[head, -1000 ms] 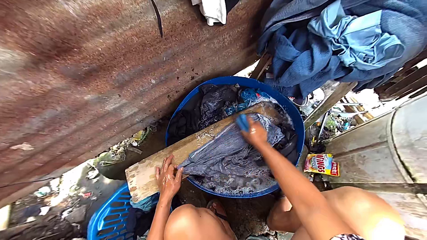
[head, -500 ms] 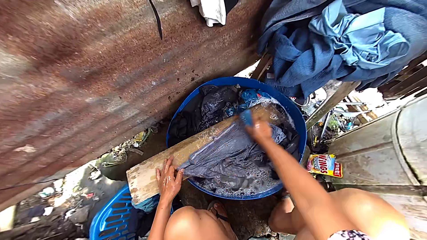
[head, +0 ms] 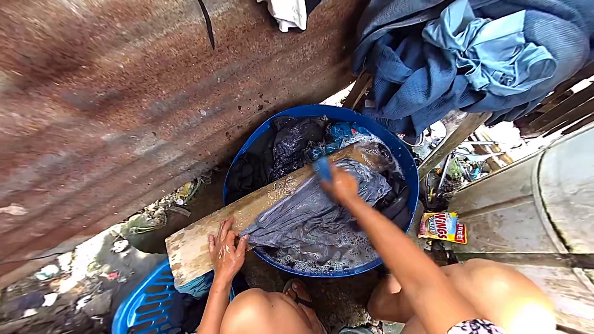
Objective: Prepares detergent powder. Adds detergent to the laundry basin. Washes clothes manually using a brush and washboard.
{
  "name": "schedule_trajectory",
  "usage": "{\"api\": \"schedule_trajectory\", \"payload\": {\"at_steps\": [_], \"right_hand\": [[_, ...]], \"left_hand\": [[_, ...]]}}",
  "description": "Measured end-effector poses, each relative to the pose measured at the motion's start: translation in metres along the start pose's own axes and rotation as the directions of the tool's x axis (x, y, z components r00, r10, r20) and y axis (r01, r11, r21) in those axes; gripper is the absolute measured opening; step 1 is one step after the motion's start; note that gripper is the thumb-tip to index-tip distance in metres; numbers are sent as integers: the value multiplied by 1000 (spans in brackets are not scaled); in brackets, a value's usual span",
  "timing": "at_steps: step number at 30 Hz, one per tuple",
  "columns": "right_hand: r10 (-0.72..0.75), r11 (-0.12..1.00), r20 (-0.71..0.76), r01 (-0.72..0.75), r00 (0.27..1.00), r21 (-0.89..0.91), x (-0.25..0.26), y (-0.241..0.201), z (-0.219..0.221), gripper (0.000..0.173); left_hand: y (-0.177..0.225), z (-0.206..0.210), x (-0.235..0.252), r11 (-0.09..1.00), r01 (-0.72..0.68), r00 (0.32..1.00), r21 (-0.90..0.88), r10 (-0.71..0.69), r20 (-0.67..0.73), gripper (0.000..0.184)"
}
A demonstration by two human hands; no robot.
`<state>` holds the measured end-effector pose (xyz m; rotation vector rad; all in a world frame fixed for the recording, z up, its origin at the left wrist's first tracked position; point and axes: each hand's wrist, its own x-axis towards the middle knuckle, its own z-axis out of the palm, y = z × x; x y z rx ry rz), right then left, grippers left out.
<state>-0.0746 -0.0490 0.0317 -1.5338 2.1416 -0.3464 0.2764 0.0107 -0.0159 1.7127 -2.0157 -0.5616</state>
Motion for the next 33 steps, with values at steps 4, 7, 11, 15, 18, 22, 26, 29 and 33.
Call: {"api": "schedule_trajectory", "payload": {"at_steps": [4,7,11,15,18,22,26,29,33], "right_hand": [[276,960,-175,-262,945,99,21,16,-8,79],[-135,985,-11,135,991,109,-56,-85,70,69],[-447,894,300,431,842,124,-106,-121,79,64],[-69,997,40,70,997,-29,-24,-3,6,69],[205,979,9,-205,979,19,20,50,-42,76],[293,707,-20,-203,956,678,17,41,-55,67],[322,260,-12,-76,947,963,-54,31,-58,59],[409,91,-34,-4,912,996,-79,43,-54,44],[436,-28,-58,78,898,997,-86,45,-70,38]], "left_hand": [[-1,3,0,1000,7,1000,5,-7,4,39],[0,3,1,1000,-1,1000,6,1,-6,38],[-5,0,-5,1000,-16,1000,2,16,-8,39],[-2,-1,-1,1000,-12,1000,-14,12,5,37],[12,-19,10,996,81,978,23,-84,194,31],[77,-63,65,924,112,743,365,-322,586,38],[156,-19,101,969,22,853,248,-148,501,42],[191,51,122,996,-39,889,80,-1,458,37],[214,106,131,992,68,941,107,-99,323,34]]}}
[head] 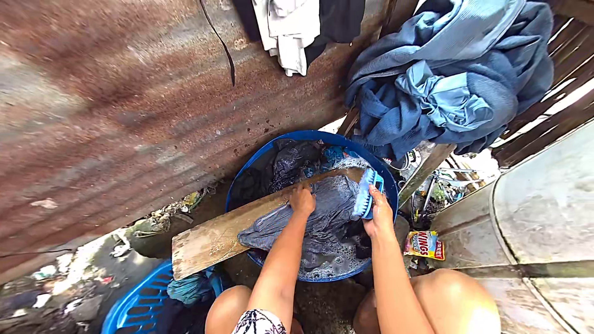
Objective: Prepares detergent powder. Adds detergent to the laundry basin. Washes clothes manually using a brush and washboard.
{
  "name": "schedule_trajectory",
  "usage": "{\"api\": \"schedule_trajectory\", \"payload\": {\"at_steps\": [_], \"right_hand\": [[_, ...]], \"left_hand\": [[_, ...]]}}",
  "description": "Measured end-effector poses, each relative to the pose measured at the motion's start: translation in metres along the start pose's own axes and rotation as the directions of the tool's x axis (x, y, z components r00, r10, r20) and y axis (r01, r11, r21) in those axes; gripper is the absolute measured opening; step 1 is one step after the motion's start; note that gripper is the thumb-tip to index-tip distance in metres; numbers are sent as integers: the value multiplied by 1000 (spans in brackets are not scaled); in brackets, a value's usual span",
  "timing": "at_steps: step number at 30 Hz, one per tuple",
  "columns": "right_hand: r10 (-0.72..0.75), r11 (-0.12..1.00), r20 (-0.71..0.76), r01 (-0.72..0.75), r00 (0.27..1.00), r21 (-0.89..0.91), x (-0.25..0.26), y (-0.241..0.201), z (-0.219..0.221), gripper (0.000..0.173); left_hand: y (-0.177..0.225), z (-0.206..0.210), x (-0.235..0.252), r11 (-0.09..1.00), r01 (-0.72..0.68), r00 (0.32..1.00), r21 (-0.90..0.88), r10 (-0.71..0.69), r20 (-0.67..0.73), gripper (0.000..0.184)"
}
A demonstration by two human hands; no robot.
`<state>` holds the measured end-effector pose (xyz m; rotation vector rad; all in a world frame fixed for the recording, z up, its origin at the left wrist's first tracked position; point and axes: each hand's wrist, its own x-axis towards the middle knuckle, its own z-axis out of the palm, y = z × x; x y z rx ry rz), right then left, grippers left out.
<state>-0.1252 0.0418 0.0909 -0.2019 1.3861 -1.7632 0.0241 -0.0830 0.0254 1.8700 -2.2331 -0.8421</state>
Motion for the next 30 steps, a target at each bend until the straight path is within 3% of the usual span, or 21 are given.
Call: {"api": "schedule_trajectory", "payload": {"at_steps": [3,8,10,12,13,15,18,21,23,25,28,30], "right_hand": [[-58,998,-6,58,998,6,-1,-11,-3,37],[-75,996,-59,77,995,33,10,-10,-13,41],[-59,997,-58,62,997,42,11,-10,-17,42],[-46,997,-3,46,999,56,12,-8,-20,37],[-31,997,42,28,999,69,12,-5,-21,36],[34,997,120,-42,992,62,11,3,-21,33],[149,989,284,-137,947,-63,5,25,-20,28],[276,945,492,-140,826,-294,-8,54,-12,40],[374,902,561,-148,738,-407,-23,72,-7,44],[438,882,571,-210,694,-421,-36,81,-6,38],[385,914,540,-227,749,-337,-42,59,-7,30],[255,962,551,-152,794,-227,-37,29,-7,39]], "left_hand": [[8,5,-2,1000,10,1000,14,-9,-19,27],[7,-25,-25,956,80,993,-282,-100,-60,42],[-5,-47,-50,931,193,973,-310,-141,181,64],[-16,-78,-72,906,306,880,-292,-152,451,72],[-23,-89,-77,896,291,880,-336,-113,462,64],[-37,-112,-82,812,169,936,-559,45,348,42],[-26,-166,-110,531,6,976,-847,180,119,34],[-31,-207,-136,312,-107,903,-944,427,39,35],[-41,-229,-146,285,-115,792,-952,604,86,43],[-53,-246,-154,331,-116,710,-936,687,155,55],[-77,-264,-170,383,-146,719,-912,674,168,61],[-99,-274,-179,377,-158,749,-913,648,138,61]]}}
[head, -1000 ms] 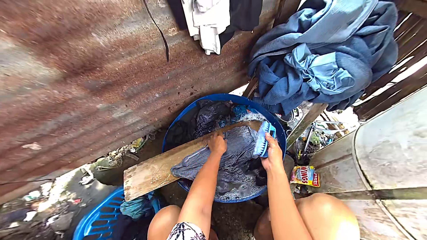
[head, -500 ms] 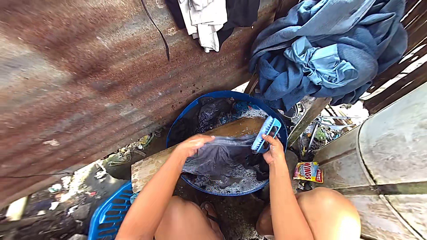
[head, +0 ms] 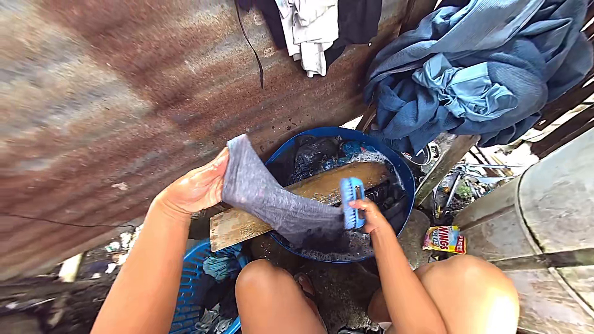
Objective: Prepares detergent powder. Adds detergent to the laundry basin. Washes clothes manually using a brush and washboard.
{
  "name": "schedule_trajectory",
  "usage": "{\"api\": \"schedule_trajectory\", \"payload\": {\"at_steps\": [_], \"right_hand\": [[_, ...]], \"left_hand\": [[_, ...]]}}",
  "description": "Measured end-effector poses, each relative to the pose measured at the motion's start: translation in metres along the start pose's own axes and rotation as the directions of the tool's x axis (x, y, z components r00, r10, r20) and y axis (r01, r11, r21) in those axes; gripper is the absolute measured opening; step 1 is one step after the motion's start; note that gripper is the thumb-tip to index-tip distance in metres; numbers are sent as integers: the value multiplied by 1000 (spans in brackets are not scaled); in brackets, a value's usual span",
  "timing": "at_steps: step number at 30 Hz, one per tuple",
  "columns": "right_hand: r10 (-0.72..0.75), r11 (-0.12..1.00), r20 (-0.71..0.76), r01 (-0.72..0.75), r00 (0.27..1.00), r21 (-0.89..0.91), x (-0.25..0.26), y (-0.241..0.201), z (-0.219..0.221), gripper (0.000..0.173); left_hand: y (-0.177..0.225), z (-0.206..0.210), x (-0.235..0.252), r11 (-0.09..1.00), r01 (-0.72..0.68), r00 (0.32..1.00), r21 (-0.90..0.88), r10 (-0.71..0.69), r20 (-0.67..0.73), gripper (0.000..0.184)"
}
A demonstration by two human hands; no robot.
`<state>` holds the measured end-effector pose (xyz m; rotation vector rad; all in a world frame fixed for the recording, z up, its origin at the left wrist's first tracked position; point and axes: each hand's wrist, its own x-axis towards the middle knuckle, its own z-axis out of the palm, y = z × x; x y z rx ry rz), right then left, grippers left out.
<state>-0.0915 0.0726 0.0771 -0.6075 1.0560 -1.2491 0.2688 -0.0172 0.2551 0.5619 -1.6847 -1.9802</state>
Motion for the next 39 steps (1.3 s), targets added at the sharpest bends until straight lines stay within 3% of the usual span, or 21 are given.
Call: {"api": "schedule_trajectory", "payload": {"at_steps": [3,4,5,6,7,9,11,15,18,20,23,25,27,29,31,33,36,38,39], "right_hand": [[-254,966,9,254,967,-54,-4,-55,6,52],[-325,943,9,325,946,-74,-4,-71,13,53],[-380,922,-1,378,925,-82,-1,-83,20,51],[-411,909,-19,408,912,-85,7,-90,26,48],[-415,908,-39,411,909,-87,16,-93,29,46],[-349,925,-82,329,933,-190,34,-91,28,43],[-230,922,-148,166,962,-351,46,-75,15,39],[-8,893,-282,-120,959,-433,52,1,-20,52],[21,865,-260,-148,965,-479,45,26,-13,61],[46,885,-256,-158,966,-439,36,22,-9,54],[-137,935,-283,30,949,-353,17,-15,-10,53],[-345,910,-280,246,896,-333,8,-49,-10,57],[-515,836,-266,409,815,-365,15,-77,-10,63],[-545,802,-291,389,786,-453,41,-91,-10,68],[-443,787,-353,169,824,-593,73,-87,0,72],[-349,701,-311,26,884,-712,88,-59,45,76],[-271,512,85,218,959,-831,73,28,155,81],[-57,319,366,365,929,-875,58,81,199,78],[38,231,422,402,906,-886,54,94,202,74]], "left_hand": [[-5,-16,-24,992,-122,972,-31,113,-205,68],[-13,-15,-25,980,-196,922,-28,174,-346,72],[-28,-9,-21,962,-272,828,-26,221,-515,73],[-50,0,-12,953,-299,733,-49,196,-652,79],[-77,3,-3,957,-258,703,-137,88,-706,83],[-132,13,12,960,6,749,-281,-190,-635,82],[-157,21,18,927,184,796,-326,-335,-504,73],[-145,21,18,932,104,776,-347,-294,-557,65],[-116,13,20,953,-27,816,-301,-153,-557,66],[-102,8,13,952,-122,850,-279,-45,-525,66],[-87,1,-6,937,-256,876,-239,120,-467,65],[-86,-3,-22,928,-316,866,-200,196,-459,62],[-94,-2,-28,936,-309,838,-168,184,-514,56],[-112,5,-20,966,-198,756,-165,43,-653,53],[-140,4,-8,969,-21,625,-245,-179,-760,53],[-174,-4,0,925,104,502,-365,-365,-784,52],[-208,-9,4,846,47,354,-531,-511,-783,48],[-213,-12,5,836,-43,251,-547,-521,-816,41],[-216,-15,4,841,-56,193,-537,-519,-833,39]]}}
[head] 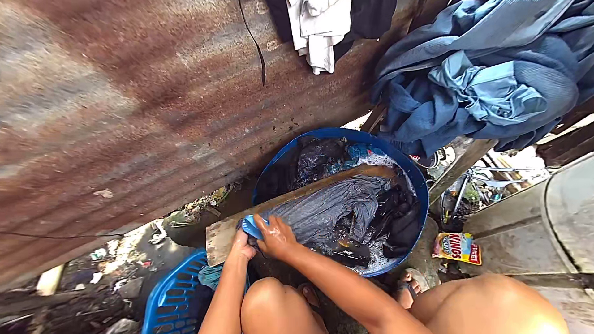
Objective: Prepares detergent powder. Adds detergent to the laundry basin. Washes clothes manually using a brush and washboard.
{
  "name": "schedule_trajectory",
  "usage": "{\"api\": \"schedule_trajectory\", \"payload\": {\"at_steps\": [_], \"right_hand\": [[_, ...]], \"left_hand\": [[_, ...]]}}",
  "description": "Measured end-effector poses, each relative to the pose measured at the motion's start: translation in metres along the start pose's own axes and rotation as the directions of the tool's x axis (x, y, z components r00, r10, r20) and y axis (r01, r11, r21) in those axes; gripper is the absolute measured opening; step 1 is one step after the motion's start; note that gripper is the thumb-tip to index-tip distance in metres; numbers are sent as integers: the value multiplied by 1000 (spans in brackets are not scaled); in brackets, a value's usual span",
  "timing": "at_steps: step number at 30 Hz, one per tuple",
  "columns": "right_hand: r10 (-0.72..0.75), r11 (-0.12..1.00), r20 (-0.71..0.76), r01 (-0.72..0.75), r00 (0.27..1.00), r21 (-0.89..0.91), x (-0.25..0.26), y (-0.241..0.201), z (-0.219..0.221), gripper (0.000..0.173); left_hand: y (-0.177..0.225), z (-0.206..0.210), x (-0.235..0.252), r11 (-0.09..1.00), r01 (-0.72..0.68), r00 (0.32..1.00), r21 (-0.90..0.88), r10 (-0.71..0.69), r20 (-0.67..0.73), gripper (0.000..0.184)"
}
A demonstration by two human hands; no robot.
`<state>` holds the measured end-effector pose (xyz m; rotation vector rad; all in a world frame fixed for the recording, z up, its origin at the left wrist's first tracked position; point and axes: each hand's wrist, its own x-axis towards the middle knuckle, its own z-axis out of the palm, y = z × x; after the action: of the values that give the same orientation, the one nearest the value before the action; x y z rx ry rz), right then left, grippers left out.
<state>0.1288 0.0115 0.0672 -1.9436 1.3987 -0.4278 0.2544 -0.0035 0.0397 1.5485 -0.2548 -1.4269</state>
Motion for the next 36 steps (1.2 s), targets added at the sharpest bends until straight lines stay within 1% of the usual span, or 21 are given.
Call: {"api": "schedule_trajectory", "payload": {"at_steps": [2,4,7,8,9,10,12,14,15,17,19,21,23,24,26,28,29,30,31,33,36], "right_hand": [[48,989,-16,-50,999,-139,-3,35,-12,67],[217,944,-213,-260,953,-202,-5,102,-66,62],[564,767,-428,-640,706,-44,-12,200,-150,73],[626,719,-461,-695,629,29,-8,208,-159,77],[644,704,-477,-707,598,65,-2,199,-151,79],[605,744,-486,-665,631,62,5,173,-127,79],[401,899,-422,-437,813,15,14,86,-46,72],[194,980,-123,-196,973,-11,10,12,14,72],[131,991,-11,-132,991,-36,7,3,16,70],[161,980,-51,-166,986,-114,6,45,-17,67],[343,908,-249,-388,906,-158,-1,127,-84,66],[573,757,-425,-652,701,-55,-13,205,-151,71],[685,644,-506,-761,524,83,-11,231,-171,79],[668,658,-526,-748,527,88,-3,215,-156,77],[507,804,-504,-594,699,-15,14,140,-80,65],[276,956,-252,-291,928,-25,13,48,4,65],[177,984,-71,-179,982,-15,8,19,18,67],[116,993,31,-115,993,-36,3,12,14,66],[115,991,19,-113,993,-67,0,27,1,66],[244,956,-161,-265,956,-123,-5,96,-53,62],[594,760,-359,-648,720,-43,-21,205,-156,73]], "left_hand": [[1,-7,6,1000,4,999,1,-4,-47,46],[1,-5,10,1000,2,997,2,-2,-78,47],[1,-1,11,1000,7,996,3,-7,-88,45],[1,0,12,1000,3,996,5,-3,-89,45],[1,0,14,1000,0,996,11,1,-88,45],[1,1,15,1000,-6,996,20,8,-88,45],[1,4,15,999,-20,996,42,24,-88,43],[0,5,15,996,-47,991,72,56,-120,34],[0,3,15,996,-51,990,78,60,-127,34],[2,-3,12,997,-20,992,69,29,-120,42],[1,-1,14,998,-12,990,63,20,-136,44],[0,1,16,998,-20,992,61,27,-127,42],[1,2,16,997,-38,993,67,45,-110,42],[1,2,16,997,-45,993,70,52,-109,41],[-1,6,16,996,-50,992,75,58,-111,40],[0,6,14,996,-51,991,79,60,-117,39],[-1,6,15,995,-56,990,87,66,-124,38],[-2,5,15,994,-61,989,91,73,-129,38],[-3,2,15,993,-59,989,100,72,-126,40],[-1,3,16,993,-48,989,104,62,-132,42],[-1,3,16,995,-22,993,98,33,-112,41]]}}
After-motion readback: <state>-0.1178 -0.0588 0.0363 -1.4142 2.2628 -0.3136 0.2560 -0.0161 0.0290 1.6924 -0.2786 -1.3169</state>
